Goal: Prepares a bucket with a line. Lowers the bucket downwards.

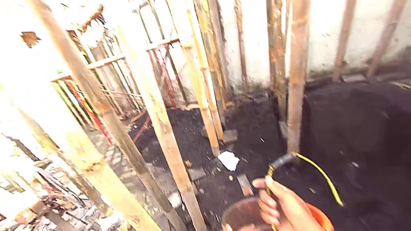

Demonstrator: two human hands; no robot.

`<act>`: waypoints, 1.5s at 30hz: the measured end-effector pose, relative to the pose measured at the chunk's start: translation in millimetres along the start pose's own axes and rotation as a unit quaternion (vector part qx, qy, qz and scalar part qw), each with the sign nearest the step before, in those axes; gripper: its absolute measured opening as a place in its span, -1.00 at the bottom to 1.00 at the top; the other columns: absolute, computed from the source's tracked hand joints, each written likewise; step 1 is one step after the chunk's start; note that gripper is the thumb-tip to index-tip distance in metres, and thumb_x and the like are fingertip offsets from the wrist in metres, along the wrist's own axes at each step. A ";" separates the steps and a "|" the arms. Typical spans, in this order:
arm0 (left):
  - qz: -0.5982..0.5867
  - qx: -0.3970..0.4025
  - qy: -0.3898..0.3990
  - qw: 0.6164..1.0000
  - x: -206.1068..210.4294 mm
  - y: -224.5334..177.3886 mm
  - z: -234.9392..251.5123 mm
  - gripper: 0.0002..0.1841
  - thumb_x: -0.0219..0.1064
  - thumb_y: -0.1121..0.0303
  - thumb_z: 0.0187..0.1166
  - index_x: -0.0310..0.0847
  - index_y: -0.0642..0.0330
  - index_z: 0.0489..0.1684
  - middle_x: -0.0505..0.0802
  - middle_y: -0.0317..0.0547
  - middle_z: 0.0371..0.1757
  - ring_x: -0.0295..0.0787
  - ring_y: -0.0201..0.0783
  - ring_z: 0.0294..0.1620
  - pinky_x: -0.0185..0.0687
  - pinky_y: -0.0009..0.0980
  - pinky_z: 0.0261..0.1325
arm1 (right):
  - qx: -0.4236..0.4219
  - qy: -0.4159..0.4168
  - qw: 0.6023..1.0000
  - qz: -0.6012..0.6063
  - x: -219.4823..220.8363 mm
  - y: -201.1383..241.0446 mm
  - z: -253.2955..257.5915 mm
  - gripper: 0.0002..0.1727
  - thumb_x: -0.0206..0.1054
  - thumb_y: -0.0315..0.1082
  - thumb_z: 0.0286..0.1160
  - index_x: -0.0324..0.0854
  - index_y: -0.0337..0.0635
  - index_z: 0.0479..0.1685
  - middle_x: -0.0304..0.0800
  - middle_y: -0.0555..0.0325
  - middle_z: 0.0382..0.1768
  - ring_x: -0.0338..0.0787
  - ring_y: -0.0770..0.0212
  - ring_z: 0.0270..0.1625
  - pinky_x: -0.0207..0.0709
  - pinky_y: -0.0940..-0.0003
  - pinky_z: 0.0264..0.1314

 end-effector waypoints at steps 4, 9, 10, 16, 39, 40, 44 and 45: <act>0.026 0.028 -0.013 0.999 -10.4 -12.0 7.4 -0.64 0.16 0.00 0.69 0.91 -0.15 -0.19 0.93 -0.27 -0.06 0.78 -0.07 0.29 -0.01 0.52 0.61 | 0.052 -0.008 0.998 0.027 9.1 13.3 -6.5 -0.47 -0.33 -0.07 0.96 0.54 -0.18 0.01 0.32 0.38 -0.73 0.29 0.50 -0.82 0.26 0.63 -0.80; 0.028 0.049 -0.035 0.998 -13.2 -16.8 5.1 -0.58 0.05 -0.04 0.75 0.88 -0.15 -0.16 0.91 -0.31 -0.07 0.76 -0.22 0.25 -0.05 0.36 0.66 | 0.093 0.020 0.992 0.086 10.2 13.8 -10.5 -0.46 -0.30 -0.02 0.94 0.56 -0.12 -0.12 0.29 0.41 -0.75 0.26 0.54 -0.83 0.22 0.68 -0.80; 0.024 0.052 -0.036 0.998 -13.8 -17.4 4.5 -0.57 0.03 -0.04 0.76 0.88 -0.15 -0.16 0.91 -0.31 -0.07 0.75 -0.23 0.26 -0.06 0.33 0.67 | 0.102 0.030 0.989 0.104 9.9 13.4 -10.6 -0.45 -0.30 -0.01 0.93 0.55 -0.10 -0.18 0.28 0.42 -0.76 0.26 0.55 -0.84 0.21 0.69 -0.81; 0.035 0.065 -0.029 0.997 -14.1 -21.4 3.3 -0.55 -0.04 0.00 0.76 0.85 -0.13 -0.18 0.90 -0.30 -0.11 0.73 -0.24 0.18 0.04 0.14 0.61 | 0.087 0.025 0.978 0.188 6.4 8.3 -8.4 -0.33 -0.33 0.05 0.91 0.38 0.02 -0.66 0.22 0.44 -0.87 0.23 0.54 -0.89 0.15 0.67 -0.85; 0.031 0.147 -0.080 0.985 -30.9 -22.5 7.1 -0.46 0.19 -0.38 0.52 0.79 -0.11 -0.29 0.77 -0.34 -0.40 0.61 -0.30 -0.17 0.22 -0.21 0.30 | 0.023 0.121 0.950 0.288 13.8 21.3 -16.0 -0.28 -0.26 0.04 0.86 0.31 0.06 -0.88 0.15 0.44 -0.90 0.27 0.49 -0.89 0.16 0.61 -0.84; 0.032 0.151 -0.088 0.984 -29.8 -21.1 7.1 -0.51 0.22 -0.33 0.53 0.78 -0.12 -0.32 0.76 -0.35 -0.42 0.60 -0.31 -0.18 0.21 -0.22 0.30 | 0.020 0.136 0.951 0.275 15.7 21.0 -16.8 -0.29 -0.24 0.04 0.86 0.34 0.06 -0.86 0.18 0.45 -0.89 0.29 0.50 -0.87 0.19 0.61 -0.81; 0.012 0.139 -0.094 0.986 -31.3 -12.6 5.9 -0.56 0.28 -0.28 0.54 0.74 -0.12 -0.32 0.75 -0.38 -0.42 0.58 -0.35 -0.18 0.20 -0.25 0.30 | 0.079 0.126 0.978 0.146 18.2 25.1 -20.7 -0.36 -0.25 0.16 0.86 0.49 0.01 -0.52 0.44 0.35 -0.65 0.52 0.41 -0.65 0.49 0.54 -0.55; 0.006 0.137 -0.093 0.986 -31.4 -10.7 5.3 -0.56 0.30 -0.27 0.53 0.74 -0.11 -0.33 0.76 -0.37 -0.43 0.58 -0.34 -0.21 0.21 -0.25 0.28 | 0.094 0.089 0.983 0.129 18.3 25.1 -22.6 -0.36 -0.29 0.19 0.87 0.50 -0.01 -0.41 0.48 0.31 -0.60 0.55 0.39 -0.61 0.54 0.52 -0.51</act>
Point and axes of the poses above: each hand's wrist, its own z-axis towards the middle knuckle, its own x-axis out of the palm, y = z × x, the point moved 4 cm from there along z, towards the middle knuckle
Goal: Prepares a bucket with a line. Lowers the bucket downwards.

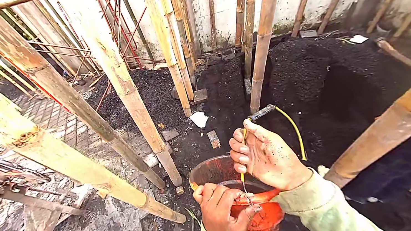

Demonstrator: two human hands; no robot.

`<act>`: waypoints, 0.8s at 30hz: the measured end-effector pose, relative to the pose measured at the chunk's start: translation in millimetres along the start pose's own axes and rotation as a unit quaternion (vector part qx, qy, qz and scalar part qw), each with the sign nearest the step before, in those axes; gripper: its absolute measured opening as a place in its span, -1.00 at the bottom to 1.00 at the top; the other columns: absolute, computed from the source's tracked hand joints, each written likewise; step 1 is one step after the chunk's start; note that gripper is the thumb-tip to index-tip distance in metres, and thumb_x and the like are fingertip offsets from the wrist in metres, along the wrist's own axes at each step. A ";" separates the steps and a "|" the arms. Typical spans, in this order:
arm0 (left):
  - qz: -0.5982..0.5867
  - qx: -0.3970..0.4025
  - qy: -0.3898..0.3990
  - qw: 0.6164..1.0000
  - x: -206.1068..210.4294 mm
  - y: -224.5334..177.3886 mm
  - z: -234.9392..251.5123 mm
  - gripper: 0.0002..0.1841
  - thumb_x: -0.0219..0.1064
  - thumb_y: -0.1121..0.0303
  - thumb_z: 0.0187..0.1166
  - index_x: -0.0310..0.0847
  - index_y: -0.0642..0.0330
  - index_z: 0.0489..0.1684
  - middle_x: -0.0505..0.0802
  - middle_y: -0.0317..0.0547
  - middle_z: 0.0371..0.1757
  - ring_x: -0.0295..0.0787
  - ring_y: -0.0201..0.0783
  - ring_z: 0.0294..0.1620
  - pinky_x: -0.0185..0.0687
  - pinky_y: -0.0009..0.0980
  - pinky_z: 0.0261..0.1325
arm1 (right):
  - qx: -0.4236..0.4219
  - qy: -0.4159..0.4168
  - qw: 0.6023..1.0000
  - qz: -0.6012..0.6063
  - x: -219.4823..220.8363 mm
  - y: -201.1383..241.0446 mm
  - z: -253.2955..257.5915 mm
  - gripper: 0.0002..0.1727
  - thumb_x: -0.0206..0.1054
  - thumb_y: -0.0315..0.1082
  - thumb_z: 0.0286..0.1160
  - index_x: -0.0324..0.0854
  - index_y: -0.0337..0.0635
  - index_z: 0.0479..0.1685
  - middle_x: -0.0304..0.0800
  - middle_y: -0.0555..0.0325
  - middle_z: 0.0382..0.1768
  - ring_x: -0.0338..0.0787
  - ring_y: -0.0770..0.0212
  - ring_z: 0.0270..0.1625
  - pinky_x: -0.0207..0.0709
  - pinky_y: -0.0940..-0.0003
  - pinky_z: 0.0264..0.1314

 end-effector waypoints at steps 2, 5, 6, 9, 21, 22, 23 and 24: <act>-0.001 0.001 0.000 1.000 0.6 0.7 -3.5 -0.54 0.30 -0.28 0.51 0.75 -0.08 -0.38 0.74 -0.36 -0.47 0.57 -0.34 -0.26 0.23 -0.25 0.22 | 0.006 -0.086 0.996 -0.010 1.1 -6.2 -2.7 -0.36 -0.32 0.20 0.88 0.49 -0.03 -0.32 0.45 0.30 -0.62 0.49 0.39 -0.66 0.47 0.53 -0.58; 0.007 0.018 0.008 1.000 3.1 -1.8 -4.9 -0.53 0.31 -0.29 0.50 0.72 -0.09 -0.45 0.71 -0.37 -0.52 0.55 -0.34 -0.30 0.22 -0.27 0.21 | 0.001 -0.175 0.984 -0.014 -2.9 -19.0 3.4 -0.35 -0.32 0.18 0.90 0.30 0.02 -0.57 0.21 0.39 -0.83 0.22 0.50 -0.86 0.15 0.64 -0.83; 0.008 0.023 0.009 1.000 5.0 -2.8 -6.4 -0.54 0.32 -0.27 0.49 0.70 -0.09 -0.48 0.69 -0.37 -0.54 0.54 -0.34 -0.31 0.20 -0.27 0.22 | 0.019 -0.180 0.983 -0.024 -5.4 -22.5 6.6 -0.33 -0.32 0.18 0.90 0.24 0.06 -0.67 0.14 0.42 -0.87 0.15 0.52 -0.89 0.06 0.65 -0.84; 0.013 0.014 -0.001 1.000 10.5 0.9 -13.0 -0.55 0.37 -0.25 0.43 0.71 -0.07 -0.51 0.69 -0.36 -0.56 0.55 -0.33 -0.33 0.23 -0.24 0.23 | 0.086 -0.117 0.988 -0.054 -17.2 -28.9 22.5 -0.28 -0.34 0.20 0.89 0.15 0.07 -0.78 0.06 0.42 -0.91 0.10 0.52 -0.91 0.00 0.64 -0.86; -0.031 -0.037 0.028 0.998 -7.9 12.2 -10.0 -0.57 0.34 -0.25 0.50 0.74 -0.07 -0.33 0.74 -0.36 -0.43 0.57 -0.36 -0.21 0.24 -0.25 0.24 | -0.027 -0.059 0.994 0.088 -15.9 -19.2 33.1 -0.25 -0.30 0.18 0.89 0.20 0.07 -0.86 0.09 0.41 -0.92 0.15 0.50 -0.92 0.07 0.61 -0.88; -0.031 -0.030 0.035 0.998 -12.0 13.4 -10.5 -0.59 0.34 -0.24 0.51 0.75 -0.10 -0.30 0.76 -0.38 -0.41 0.58 -0.36 -0.20 0.25 -0.24 0.24 | -0.030 -0.045 0.993 0.104 -16.0 -20.5 29.8 -0.24 -0.30 0.17 0.89 0.23 0.06 -0.86 0.12 0.42 -0.92 0.19 0.49 -0.91 0.10 0.61 -0.86; -0.034 -0.028 0.040 0.998 -15.6 15.5 -11.5 -0.60 0.34 -0.24 0.52 0.74 -0.11 -0.29 0.76 -0.39 -0.40 0.59 -0.36 -0.20 0.25 -0.24 0.24 | -0.034 -0.025 0.992 0.121 -16.5 -22.0 26.2 -0.24 -0.30 0.17 0.88 0.27 0.05 -0.85 0.16 0.42 -0.90 0.24 0.48 -0.88 0.16 0.60 -0.82; -0.039 -0.030 0.041 0.998 -18.7 18.9 -11.7 -0.59 0.32 -0.25 0.54 0.74 -0.12 -0.28 0.77 -0.40 -0.40 0.59 -0.37 -0.19 0.26 -0.25 0.25 | -0.038 -0.005 0.991 0.130 -16.4 -22.6 23.4 -0.24 -0.28 0.18 0.87 0.32 0.05 -0.83 0.21 0.42 -0.87 0.31 0.46 -0.84 0.23 0.57 -0.76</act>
Point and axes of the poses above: each hand's wrist, its own z-axis towards the middle knuckle, its own x-axis out of the palm, y = z × x, the point moved 4 cm from there along z, towards the middle knuckle
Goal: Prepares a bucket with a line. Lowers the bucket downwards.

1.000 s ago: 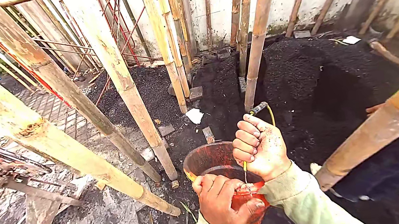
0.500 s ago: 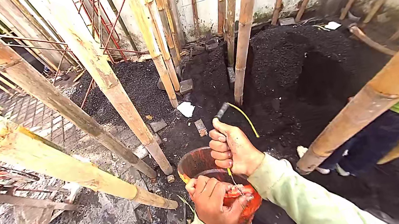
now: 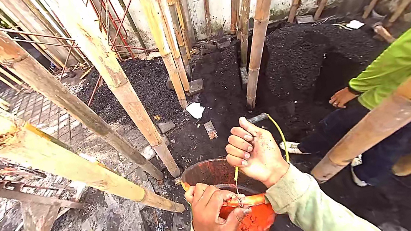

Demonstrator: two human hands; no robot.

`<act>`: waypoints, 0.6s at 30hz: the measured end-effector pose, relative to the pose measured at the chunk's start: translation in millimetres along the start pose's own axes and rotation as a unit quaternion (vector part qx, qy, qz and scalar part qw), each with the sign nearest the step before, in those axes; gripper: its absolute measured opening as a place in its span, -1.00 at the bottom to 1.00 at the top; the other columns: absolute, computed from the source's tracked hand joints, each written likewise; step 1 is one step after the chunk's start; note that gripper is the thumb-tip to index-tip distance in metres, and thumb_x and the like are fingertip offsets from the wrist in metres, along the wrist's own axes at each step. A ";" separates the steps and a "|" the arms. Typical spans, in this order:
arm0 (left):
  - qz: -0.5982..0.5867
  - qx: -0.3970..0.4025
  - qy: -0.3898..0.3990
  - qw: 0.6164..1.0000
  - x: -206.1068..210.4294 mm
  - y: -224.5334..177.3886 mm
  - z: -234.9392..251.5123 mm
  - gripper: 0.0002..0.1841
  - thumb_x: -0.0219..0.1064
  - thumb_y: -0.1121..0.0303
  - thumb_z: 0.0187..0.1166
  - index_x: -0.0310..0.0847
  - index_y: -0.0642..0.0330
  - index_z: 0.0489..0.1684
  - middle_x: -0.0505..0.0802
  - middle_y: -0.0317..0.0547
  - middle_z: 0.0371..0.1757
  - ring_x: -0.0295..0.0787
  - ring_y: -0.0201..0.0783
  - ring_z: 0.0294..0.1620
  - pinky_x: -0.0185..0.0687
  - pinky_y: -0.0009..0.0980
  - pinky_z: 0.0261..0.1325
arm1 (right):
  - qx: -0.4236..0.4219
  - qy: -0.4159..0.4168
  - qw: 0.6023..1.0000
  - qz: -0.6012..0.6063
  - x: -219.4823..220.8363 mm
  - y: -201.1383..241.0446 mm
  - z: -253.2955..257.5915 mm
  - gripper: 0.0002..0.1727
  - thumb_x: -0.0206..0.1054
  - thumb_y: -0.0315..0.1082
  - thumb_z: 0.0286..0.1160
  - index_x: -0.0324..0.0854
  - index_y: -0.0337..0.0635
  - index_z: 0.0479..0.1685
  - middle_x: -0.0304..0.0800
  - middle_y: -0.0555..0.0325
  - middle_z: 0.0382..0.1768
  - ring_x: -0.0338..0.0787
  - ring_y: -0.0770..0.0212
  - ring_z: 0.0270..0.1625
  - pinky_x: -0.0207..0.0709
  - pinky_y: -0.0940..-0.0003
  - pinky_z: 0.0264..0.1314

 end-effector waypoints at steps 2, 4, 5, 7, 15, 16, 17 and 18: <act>-0.023 -0.022 -0.008 0.999 -6.2 7.7 -0.5 -0.56 0.28 -0.27 0.57 0.75 -0.11 -0.28 0.79 -0.39 -0.39 0.62 -0.38 -0.18 0.29 -0.24 0.28 | -0.008 -0.001 1.000 -0.004 3.9 -0.9 -6.7 -0.27 -0.22 0.23 0.82 0.41 0.06 -0.77 0.33 0.40 -0.78 0.44 0.40 -0.71 0.41 0.49 -0.58; -0.053 -0.055 -0.026 0.997 -10.8 15.9 -1.7 -0.52 0.25 -0.29 0.60 0.77 -0.08 -0.31 0.81 -0.37 -0.38 0.65 -0.39 -0.16 0.33 -0.25 0.31 | -0.015 -0.034 0.999 -0.037 9.2 -2.4 -16.8 -0.32 -0.17 0.27 0.79 0.54 0.03 -0.56 0.54 0.30 -0.60 0.68 0.28 -0.46 0.67 0.30 -0.25; -0.064 -0.067 -0.035 0.995 -11.6 18.9 -2.2 -0.50 0.24 -0.30 0.60 0.77 -0.07 -0.32 0.81 -0.37 -0.38 0.66 -0.39 -0.16 0.37 -0.25 0.32 | -0.018 -0.060 0.996 -0.071 11.4 -2.9 -22.1 -0.37 -0.17 0.24 0.81 0.59 0.01 -0.39 0.68 0.20 -0.47 0.79 0.20 -0.29 0.73 0.20 -0.05; -0.066 -0.076 -0.041 0.994 -11.3 19.3 -3.2 -0.48 0.22 -0.31 0.61 0.76 -0.05 -0.33 0.80 -0.35 -0.38 0.66 -0.38 -0.14 0.37 -0.27 0.33 | -0.014 -0.104 0.977 -0.186 13.1 -3.3 -30.7 -0.57 -0.13 0.00 0.89 0.53 -0.09 0.16 0.84 -0.01 -0.07 0.87 0.05 0.08 0.72 0.11 0.23; -0.081 -0.061 0.009 0.995 -32.9 19.3 20.2 -0.46 0.12 -0.28 0.66 0.74 -0.01 -0.33 0.77 -0.32 -0.37 0.61 -0.33 -0.06 0.31 -0.26 0.37 | -0.101 0.069 0.481 -0.868 35.1 30.6 -62.1 -0.57 0.11 0.11 0.70 0.86 0.13 -0.05 0.88 0.31 -0.27 0.85 0.29 -0.18 0.71 0.06 -0.14; -0.081 -0.053 0.015 0.995 -32.8 17.2 24.7 -0.45 0.08 -0.27 0.68 0.73 0.00 -0.34 0.77 -0.29 -0.38 0.61 -0.31 -0.07 0.31 -0.24 0.37 | -0.177 0.101 0.434 -0.877 39.9 23.4 -61.5 -0.60 0.11 0.05 0.74 0.85 0.15 0.11 0.90 0.28 -0.07 0.85 0.21 0.06 0.72 -0.04 0.09; -0.080 -0.047 0.019 0.995 -31.3 16.3 28.7 -0.43 0.02 -0.26 0.70 0.73 0.01 -0.36 0.76 -0.27 -0.39 0.62 -0.29 -0.08 0.33 -0.23 0.35 | -0.203 0.133 0.402 -0.883 38.7 14.8 -56.5 -0.57 0.08 0.03 0.76 0.77 0.15 0.31 0.85 0.21 0.21 0.75 0.06 0.39 0.58 -0.22 0.39; -0.084 -0.044 0.022 0.995 -28.9 16.7 31.1 -0.41 -0.03 -0.24 0.72 0.72 0.02 -0.38 0.76 -0.26 -0.40 0.63 -0.28 -0.09 0.34 -0.22 0.35 | -0.168 0.163 0.405 -0.884 32.9 7.4 -49.7 -0.52 0.01 0.00 0.79 0.67 0.13 0.48 0.73 0.16 0.45 0.58 -0.02 0.62 0.37 -0.33 0.61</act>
Point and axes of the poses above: each hand's wrist, its own z-axis towards the middle knuckle, its own x-axis out of the palm, y = z × x, the point moved 4 cm from there along z, towards the middle knuckle
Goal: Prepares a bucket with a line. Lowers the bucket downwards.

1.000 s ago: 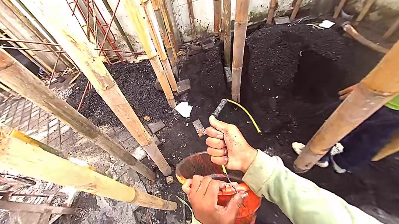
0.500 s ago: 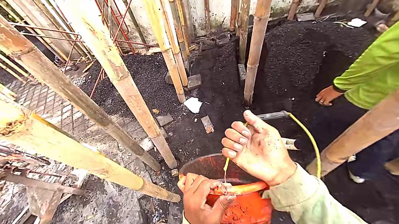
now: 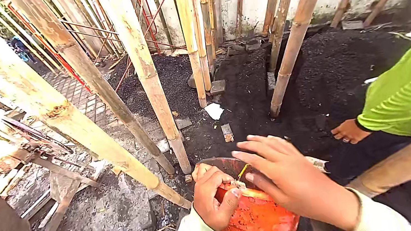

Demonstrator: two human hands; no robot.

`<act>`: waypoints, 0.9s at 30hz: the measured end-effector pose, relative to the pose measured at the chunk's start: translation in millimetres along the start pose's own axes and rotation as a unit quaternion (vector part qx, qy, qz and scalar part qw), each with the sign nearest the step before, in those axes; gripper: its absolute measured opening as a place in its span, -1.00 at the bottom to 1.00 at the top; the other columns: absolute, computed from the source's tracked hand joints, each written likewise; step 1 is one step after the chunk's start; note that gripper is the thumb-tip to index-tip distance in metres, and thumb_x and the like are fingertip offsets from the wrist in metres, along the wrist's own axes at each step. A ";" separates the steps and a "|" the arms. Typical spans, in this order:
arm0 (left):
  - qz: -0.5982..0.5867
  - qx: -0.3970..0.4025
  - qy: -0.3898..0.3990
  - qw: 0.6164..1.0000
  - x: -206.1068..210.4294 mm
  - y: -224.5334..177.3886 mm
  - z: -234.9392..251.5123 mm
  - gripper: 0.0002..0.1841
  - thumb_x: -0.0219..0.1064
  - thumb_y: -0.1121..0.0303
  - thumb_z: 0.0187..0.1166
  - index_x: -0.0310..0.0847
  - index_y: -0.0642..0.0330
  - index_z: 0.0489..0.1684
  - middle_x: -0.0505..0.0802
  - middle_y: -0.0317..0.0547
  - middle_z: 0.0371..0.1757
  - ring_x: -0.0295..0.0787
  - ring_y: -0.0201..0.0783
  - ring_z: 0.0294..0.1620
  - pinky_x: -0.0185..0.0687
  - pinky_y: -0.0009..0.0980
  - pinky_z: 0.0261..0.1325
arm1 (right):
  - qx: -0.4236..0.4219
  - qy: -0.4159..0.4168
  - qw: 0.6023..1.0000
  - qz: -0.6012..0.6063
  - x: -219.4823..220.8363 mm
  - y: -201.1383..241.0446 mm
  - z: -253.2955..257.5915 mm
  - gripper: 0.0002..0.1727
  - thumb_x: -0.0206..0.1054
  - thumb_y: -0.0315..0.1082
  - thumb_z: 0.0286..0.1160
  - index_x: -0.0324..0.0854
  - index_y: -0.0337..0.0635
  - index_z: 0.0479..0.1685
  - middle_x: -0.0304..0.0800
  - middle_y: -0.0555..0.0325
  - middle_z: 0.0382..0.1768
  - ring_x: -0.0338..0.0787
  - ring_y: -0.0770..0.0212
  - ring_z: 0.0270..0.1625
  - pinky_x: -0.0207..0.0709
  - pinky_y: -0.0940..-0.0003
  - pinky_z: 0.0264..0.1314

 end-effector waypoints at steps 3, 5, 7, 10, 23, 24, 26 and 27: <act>-0.023 0.007 0.016 1.000 5.1 4.4 1.0 -0.45 -0.07 -0.08 0.77 0.68 0.04 -0.49 0.75 -0.24 -0.44 0.63 -0.26 -0.10 0.34 -0.24 0.32 | 0.021 0.176 0.961 0.213 22.5 -22.3 7.9 -0.55 0.01 -0.08 0.84 0.71 -0.04 0.38 0.78 0.10 0.32 0.67 0.21 0.45 0.39 0.03 0.59; -0.033 0.014 0.017 0.999 8.7 3.6 -1.6 -0.48 -0.06 0.05 0.78 0.56 0.06 -0.63 0.67 -0.21 -0.53 0.61 -0.24 -0.19 0.37 -0.27 0.26 | 0.013 0.222 0.921 0.319 30.1 -32.8 8.5 -0.60 0.10 -0.10 0.82 0.77 -0.18 -0.03 0.73 0.17 -0.15 0.67 0.40 -0.08 0.53 0.42 0.07; -0.061 0.008 0.006 0.998 10.6 2.8 -3.6 -0.51 -0.01 0.17 0.74 0.41 0.09 -0.76 0.56 -0.21 -0.61 0.55 -0.26 -0.29 0.39 -0.32 0.15 | 0.001 0.242 0.898 0.369 31.8 -30.8 6.4 -0.59 0.13 -0.06 0.80 0.73 -0.15 -0.26 0.64 0.37 -0.42 0.55 0.60 -0.39 0.42 0.62 -0.31; -0.143 -0.011 0.012 0.990 7.9 -2.9 -1.4 -0.49 0.07 0.21 0.71 0.28 0.07 -0.85 0.45 -0.30 -0.69 0.48 -0.36 -0.36 0.36 -0.39 0.00 | -0.030 0.237 0.907 0.346 27.0 -17.1 0.4 -0.56 0.10 -0.04 0.82 0.67 -0.17 -0.30 0.57 0.34 -0.50 0.47 0.57 -0.46 0.33 0.59 -0.39; 0.194 0.079 -0.103 0.972 -3.8 -5.5 -37.7 -0.57 0.18 0.07 0.64 0.44 -0.06 -0.76 0.57 -0.31 -0.64 0.59 -0.27 -0.31 0.45 -0.29 0.17 | -0.039 0.174 0.984 0.022 -32.6 -73.1 -22.1 -0.79 0.30 -0.14 0.61 0.81 0.02 -0.21 0.76 0.29 -0.36 0.75 0.28 -0.24 0.60 0.15 -0.11; 0.201 0.087 -0.124 0.968 3.8 -8.7 -45.8 -0.59 0.18 0.08 0.64 0.42 -0.07 -0.74 0.56 -0.33 -0.63 0.58 -0.29 -0.29 0.42 -0.33 0.21 | -0.033 0.131 0.990 -0.029 -26.7 -75.5 -24.5 -0.86 0.36 -0.22 0.55 0.82 0.01 -0.22 0.79 0.21 -0.35 0.80 0.11 -0.16 0.63 -0.07 -0.02; 0.203 0.099 -0.149 0.963 16.7 -15.6 -59.1 -0.62 0.17 0.11 0.64 0.38 -0.10 -0.71 0.53 -0.37 -0.61 0.54 -0.35 -0.27 0.36 -0.38 0.27 | 0.016 0.072 0.992 -0.106 -10.2 -88.1 -28.5 -0.87 0.41 -0.19 0.49 0.84 0.03 -0.26 0.80 0.13 -0.25 0.80 -0.05 -0.03 0.62 -0.19 0.02; 0.202 0.101 -0.155 0.962 21.2 -19.0 -63.6 -0.63 0.16 0.11 0.64 0.38 -0.11 -0.69 0.53 -0.38 -0.60 0.53 -0.37 -0.27 0.34 -0.40 0.30 | 0.063 0.076 0.987 -0.128 -2.3 -96.3 -30.6 -0.80 0.40 -0.09 0.52 0.85 0.04 -0.23 0.80 0.08 -0.12 0.76 -0.12 0.08 0.60 -0.22 0.06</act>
Point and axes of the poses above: each hand's wrist, its own z-axis towards the middle knuckle, its own x-axis out of the palm, y = z × x, the point moved 4 cm from there along z, towards the middle knuckle
